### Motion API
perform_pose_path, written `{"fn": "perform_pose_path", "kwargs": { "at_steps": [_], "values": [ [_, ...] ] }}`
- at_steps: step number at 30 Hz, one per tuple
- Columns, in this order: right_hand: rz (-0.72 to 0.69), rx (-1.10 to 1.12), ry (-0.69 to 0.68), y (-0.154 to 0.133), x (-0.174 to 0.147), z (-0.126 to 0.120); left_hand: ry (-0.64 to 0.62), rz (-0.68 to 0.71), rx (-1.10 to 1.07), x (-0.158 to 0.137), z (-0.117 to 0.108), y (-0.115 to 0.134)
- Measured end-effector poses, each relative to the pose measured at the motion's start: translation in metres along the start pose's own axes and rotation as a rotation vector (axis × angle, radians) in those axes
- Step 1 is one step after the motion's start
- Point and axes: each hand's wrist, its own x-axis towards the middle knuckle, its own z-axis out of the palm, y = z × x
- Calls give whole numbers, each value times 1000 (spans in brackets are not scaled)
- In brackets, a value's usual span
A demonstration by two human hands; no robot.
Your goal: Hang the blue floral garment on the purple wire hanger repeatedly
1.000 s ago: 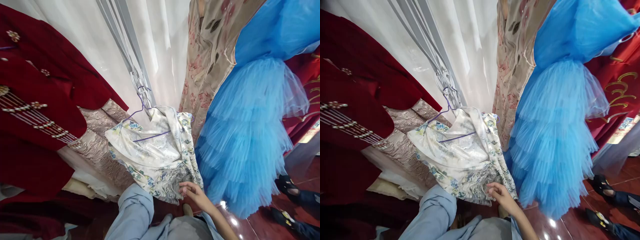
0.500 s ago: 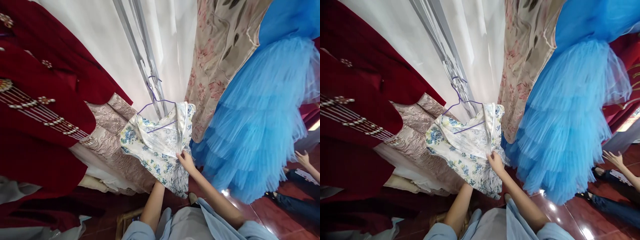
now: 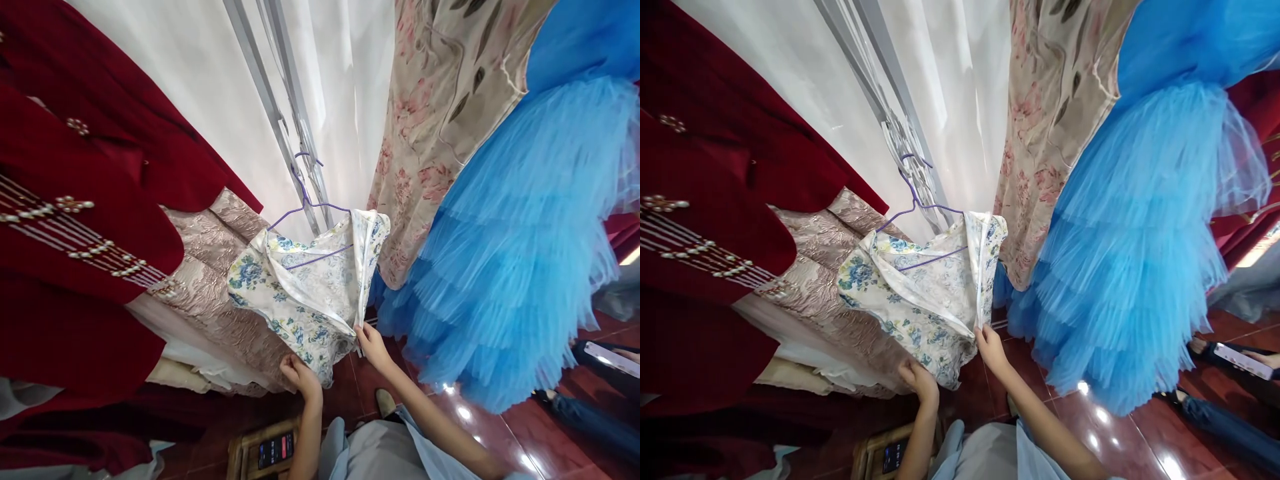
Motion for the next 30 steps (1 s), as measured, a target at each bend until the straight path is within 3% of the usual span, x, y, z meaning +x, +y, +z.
{"fn": "perform_pose_path", "kwargs": {
  "at_steps": [3,8,13,20,27,30],
  "values": [
    [14,32,-38,4,-6,-1,34,88,16,-28,1,-10],
    [7,-18,-164,-3,-7,-7,-336,285,36,-72,38,-2],
    [161,101,-362,-9,-8,-13,-387,274,28,-72,66,8],
    [162,304,-329,-8,-14,-12,-517,273,24,-74,52,6],
    [98,-87,-84,-18,-20,0,-539,320,22,-68,35,8],
    [68,-107,-76,-23,-22,8,-550,338,21,-58,27,6]
  ]
}}
